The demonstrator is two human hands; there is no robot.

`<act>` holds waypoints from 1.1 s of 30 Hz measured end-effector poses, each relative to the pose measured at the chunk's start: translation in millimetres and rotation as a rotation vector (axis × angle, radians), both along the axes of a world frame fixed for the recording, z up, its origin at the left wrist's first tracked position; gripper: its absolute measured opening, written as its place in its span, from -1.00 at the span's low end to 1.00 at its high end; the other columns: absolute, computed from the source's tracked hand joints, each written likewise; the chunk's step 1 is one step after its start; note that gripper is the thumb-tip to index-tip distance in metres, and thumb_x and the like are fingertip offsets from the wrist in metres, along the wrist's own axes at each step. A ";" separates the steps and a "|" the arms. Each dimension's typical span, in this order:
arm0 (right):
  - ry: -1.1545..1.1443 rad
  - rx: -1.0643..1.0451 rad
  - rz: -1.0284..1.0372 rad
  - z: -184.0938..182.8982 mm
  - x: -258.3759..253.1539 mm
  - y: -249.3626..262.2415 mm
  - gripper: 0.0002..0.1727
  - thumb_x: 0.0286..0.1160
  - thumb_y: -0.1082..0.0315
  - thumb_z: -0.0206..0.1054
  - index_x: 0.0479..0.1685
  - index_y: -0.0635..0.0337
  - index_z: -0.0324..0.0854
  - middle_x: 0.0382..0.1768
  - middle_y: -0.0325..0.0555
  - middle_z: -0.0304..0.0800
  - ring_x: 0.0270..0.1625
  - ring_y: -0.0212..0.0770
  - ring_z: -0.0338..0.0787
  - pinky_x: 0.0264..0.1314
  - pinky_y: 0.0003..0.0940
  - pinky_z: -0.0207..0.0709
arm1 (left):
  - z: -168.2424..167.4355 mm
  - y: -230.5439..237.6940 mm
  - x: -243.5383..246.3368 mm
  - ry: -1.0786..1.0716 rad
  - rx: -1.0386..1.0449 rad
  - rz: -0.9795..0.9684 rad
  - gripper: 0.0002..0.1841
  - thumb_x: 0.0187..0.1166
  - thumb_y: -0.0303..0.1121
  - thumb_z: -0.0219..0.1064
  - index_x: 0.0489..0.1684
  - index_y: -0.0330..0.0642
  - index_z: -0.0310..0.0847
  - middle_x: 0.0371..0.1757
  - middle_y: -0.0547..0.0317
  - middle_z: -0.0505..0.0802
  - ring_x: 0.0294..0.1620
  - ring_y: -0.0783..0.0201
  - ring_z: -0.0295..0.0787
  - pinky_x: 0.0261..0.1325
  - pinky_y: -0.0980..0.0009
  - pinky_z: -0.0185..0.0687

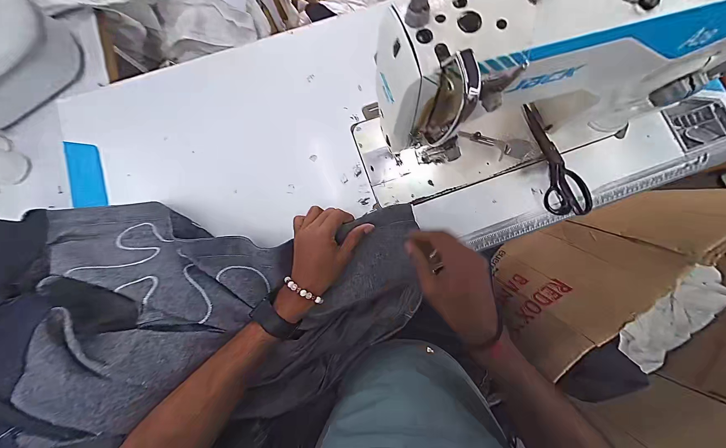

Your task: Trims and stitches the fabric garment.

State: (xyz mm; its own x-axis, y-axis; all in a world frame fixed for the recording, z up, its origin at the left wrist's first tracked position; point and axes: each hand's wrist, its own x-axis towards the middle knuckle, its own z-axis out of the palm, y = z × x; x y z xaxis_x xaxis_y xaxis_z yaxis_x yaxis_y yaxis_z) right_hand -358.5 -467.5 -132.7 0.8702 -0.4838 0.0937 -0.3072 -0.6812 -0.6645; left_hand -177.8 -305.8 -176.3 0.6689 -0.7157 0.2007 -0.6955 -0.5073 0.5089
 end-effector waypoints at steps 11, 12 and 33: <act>-0.269 0.365 -0.094 -26.2 34.9 -35.7 -0.82 0.60 0.29 0.44 0.03 -0.01 0.90 -0.07 -0.37 0.93 -0.08 -0.44 0.79 -0.04 -0.43 0.63 | 34.0 -43.8 -7.1 0.056 0.067 -0.246 -0.55 0.66 0.00 0.28 0.40 0.01 0.69 0.30 0.20 0.81 0.44 0.10 0.60 0.44 0.03 0.45; -0.288 0.378 -0.106 -25.3 35.0 -36.1 -0.83 0.58 0.29 0.46 0.02 0.01 0.90 -0.08 -0.36 0.93 -0.09 -0.44 0.79 -0.06 -0.45 0.63 | 35.7 -52.9 -8.6 0.109 0.013 -0.265 -0.64 0.65 -0.08 0.33 0.27 -0.01 0.78 0.18 0.21 0.87 0.33 0.17 0.69 0.37 0.11 0.55; -0.256 0.313 -0.159 -23.4 39.9 -34.7 -0.81 0.67 0.27 0.37 0.02 0.08 0.87 -0.20 -0.31 0.92 -0.30 -0.51 0.82 -0.35 -0.56 0.71 | 31.9 -72.6 -18.4 0.252 -0.172 -0.023 -0.82 0.63 -0.25 0.37 -0.07 0.01 0.91 -0.17 0.34 0.94 -0.14 0.53 0.80 -0.04 0.52 0.66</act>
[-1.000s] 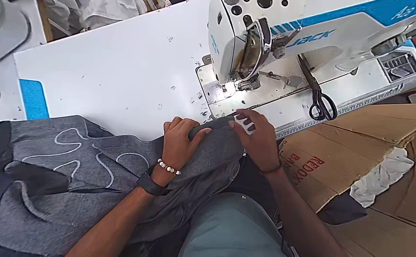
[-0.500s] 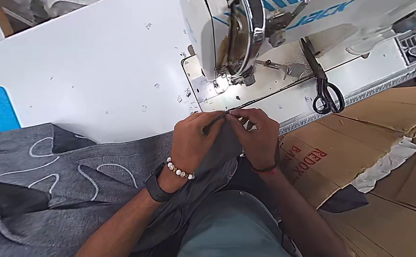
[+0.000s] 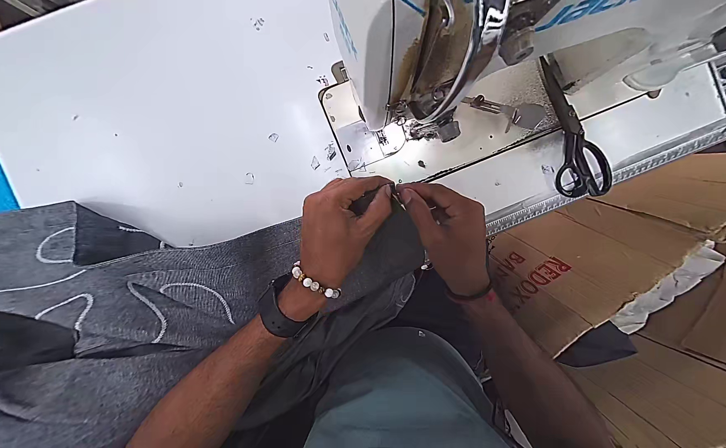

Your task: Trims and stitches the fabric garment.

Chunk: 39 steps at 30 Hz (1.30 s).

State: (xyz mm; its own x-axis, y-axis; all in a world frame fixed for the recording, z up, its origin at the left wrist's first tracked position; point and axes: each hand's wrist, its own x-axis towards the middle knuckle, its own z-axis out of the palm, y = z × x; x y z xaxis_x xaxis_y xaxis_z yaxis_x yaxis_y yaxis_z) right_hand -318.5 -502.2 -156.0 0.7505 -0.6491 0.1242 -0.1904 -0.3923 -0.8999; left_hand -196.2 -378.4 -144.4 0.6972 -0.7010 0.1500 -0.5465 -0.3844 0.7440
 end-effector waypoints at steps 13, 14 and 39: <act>0.111 -0.259 -0.160 -5.5 15.0 6.2 -0.92 0.41 0.20 0.51 -0.24 -0.07 0.84 -0.38 -0.43 0.83 -0.35 -0.45 0.71 -0.38 -0.44 0.51 | 20.2 1.7 1.8 0.001 0.229 -0.042 -0.80 0.65 -0.14 0.37 -0.02 0.14 0.93 -0.27 0.38 0.95 -0.35 0.51 0.82 -0.29 0.39 0.67; 0.087 -0.398 -0.183 -8.7 16.2 9.8 -0.91 0.43 0.22 0.51 -0.25 -0.02 0.85 -0.36 -0.37 0.85 -0.28 -0.39 0.74 -0.28 -0.41 0.55 | 20.1 1.8 1.8 0.001 0.231 -0.041 -0.80 0.65 -0.15 0.37 -0.02 0.13 0.93 -0.27 0.36 0.95 -0.35 0.49 0.82 -0.29 0.38 0.67; 0.218 -0.782 -0.098 -24.0 42.1 6.1 -0.77 0.63 0.23 0.31 -0.26 0.12 0.82 -0.35 -0.09 0.76 -0.25 -0.05 0.76 -0.30 -0.17 0.55 | -13.5 -23.2 43.0 -0.332 0.186 -0.103 -0.82 0.69 -0.22 0.34 0.02 0.01 0.84 0.11 0.12 0.83 0.13 0.02 0.73 0.09 0.05 0.64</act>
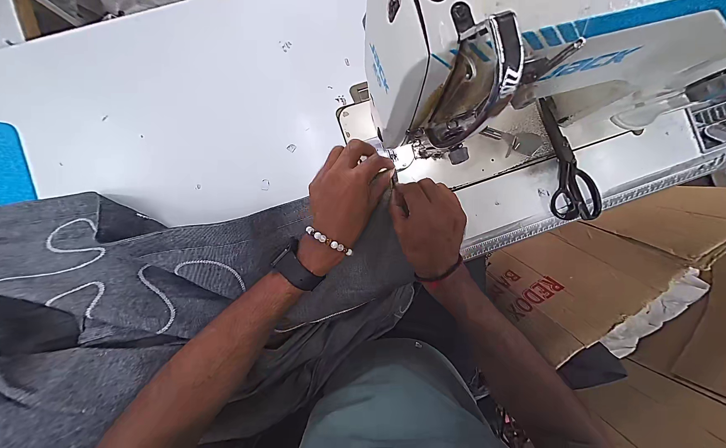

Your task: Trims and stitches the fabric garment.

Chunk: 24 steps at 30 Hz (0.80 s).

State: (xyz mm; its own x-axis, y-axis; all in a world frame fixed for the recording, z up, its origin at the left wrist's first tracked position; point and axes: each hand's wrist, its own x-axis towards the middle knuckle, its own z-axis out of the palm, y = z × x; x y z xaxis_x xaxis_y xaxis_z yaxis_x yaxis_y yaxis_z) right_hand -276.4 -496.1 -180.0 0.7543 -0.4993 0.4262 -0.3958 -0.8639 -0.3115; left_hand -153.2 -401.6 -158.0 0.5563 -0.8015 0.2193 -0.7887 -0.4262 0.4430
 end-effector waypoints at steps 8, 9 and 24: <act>0.085 0.001 0.073 2.9 -19.7 1.0 -0.70 0.63 0.20 0.28 0.13 -0.01 0.88 -0.20 -0.10 0.77 -0.20 -0.11 0.75 -0.40 -0.30 0.51 | -12.6 26.8 -1.8 -0.261 0.012 -0.223 -0.66 0.71 -0.26 0.22 0.36 0.10 0.79 0.45 0.34 0.81 0.44 0.10 0.64 0.40 0.07 0.37; 0.067 0.004 0.081 0.2 -21.8 0.6 -0.69 0.62 0.20 0.28 0.15 -0.01 0.88 -0.24 -0.11 0.77 -0.23 -0.13 0.75 -0.41 -0.31 0.50 | -13.9 31.7 -3.3 -0.262 0.045 -0.229 -0.61 0.73 -0.22 0.18 0.45 0.14 0.73 0.53 0.37 0.75 0.54 0.10 0.56 0.49 0.05 0.29; 0.323 0.120 0.120 28.4 -7.5 -22.2 -0.60 0.65 0.17 0.19 0.35 -0.09 0.79 -0.41 -0.15 0.72 -0.55 -0.11 0.67 -0.68 -0.17 0.37 | -20.5 18.9 26.4 -0.305 0.066 -0.278 -0.58 0.72 -0.13 0.12 0.49 0.27 0.69 0.52 0.28 0.73 0.54 -0.02 0.46 0.54 -0.02 0.17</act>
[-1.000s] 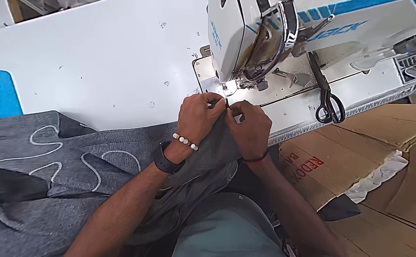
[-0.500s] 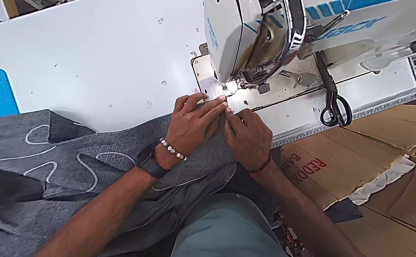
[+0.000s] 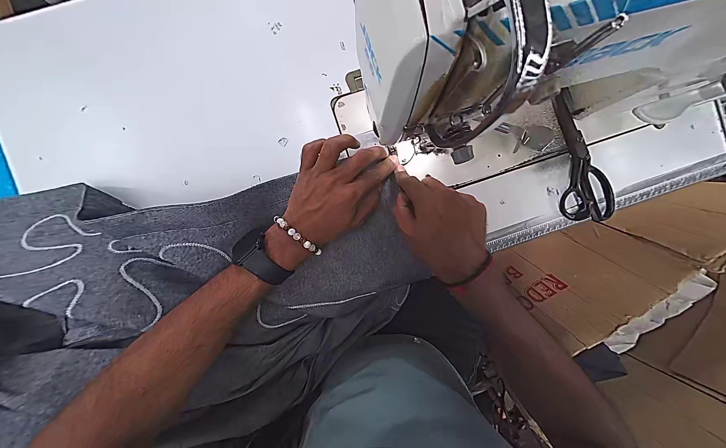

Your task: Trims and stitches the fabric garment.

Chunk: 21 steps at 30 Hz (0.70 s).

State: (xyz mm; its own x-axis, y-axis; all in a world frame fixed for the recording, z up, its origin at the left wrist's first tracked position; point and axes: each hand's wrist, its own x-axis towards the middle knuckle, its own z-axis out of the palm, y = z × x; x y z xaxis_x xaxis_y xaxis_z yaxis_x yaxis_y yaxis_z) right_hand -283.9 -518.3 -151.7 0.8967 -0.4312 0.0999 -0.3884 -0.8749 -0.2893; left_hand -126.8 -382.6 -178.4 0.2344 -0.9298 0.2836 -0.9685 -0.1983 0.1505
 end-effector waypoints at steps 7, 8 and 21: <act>-0.049 -0.062 -0.424 55.8 -64.7 -145.5 -0.56 0.76 0.12 0.06 0.44 0.03 0.65 0.22 0.19 0.75 0.13 0.14 0.80 0.08 0.20 0.63 | 5.3 -0.6 -7.5 -0.002 0.032 0.049 -0.55 0.72 -0.16 0.09 0.54 0.33 0.65 0.58 0.33 0.69 0.66 0.01 0.40 0.61 -0.06 0.10; -0.061 -0.130 -0.524 55.1 -67.0 -167.2 -0.56 0.71 0.11 0.04 0.37 -0.01 0.69 0.29 0.16 0.75 0.27 0.14 0.76 0.22 0.21 0.56 | 4.3 -1.5 -7.4 -0.008 0.031 0.064 -0.55 0.73 -0.14 0.07 0.54 0.35 0.65 0.57 0.36 0.70 0.65 0.02 0.40 0.60 -0.05 0.10; -0.142 -0.186 -0.496 -8.6 -88.5 -180.0 -0.53 0.65 0.24 0.12 0.49 0.11 0.59 0.58 0.08 0.56 0.55 0.16 0.61 0.43 0.21 0.52 | 0.0 -1.3 -3.0 0.028 0.002 -0.021 -0.54 0.68 -0.11 0.09 0.51 0.39 0.67 0.53 0.32 0.72 0.51 0.02 0.48 0.52 -0.01 0.17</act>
State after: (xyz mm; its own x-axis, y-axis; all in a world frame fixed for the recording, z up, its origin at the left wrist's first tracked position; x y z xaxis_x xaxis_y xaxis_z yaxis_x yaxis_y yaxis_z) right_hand -372.4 -698.3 -160.3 0.5626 -0.7622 0.3202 -0.7358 -0.6382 -0.2264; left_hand -129.7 -383.9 -178.4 0.2226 -0.9351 0.2757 -0.9678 -0.1780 0.1778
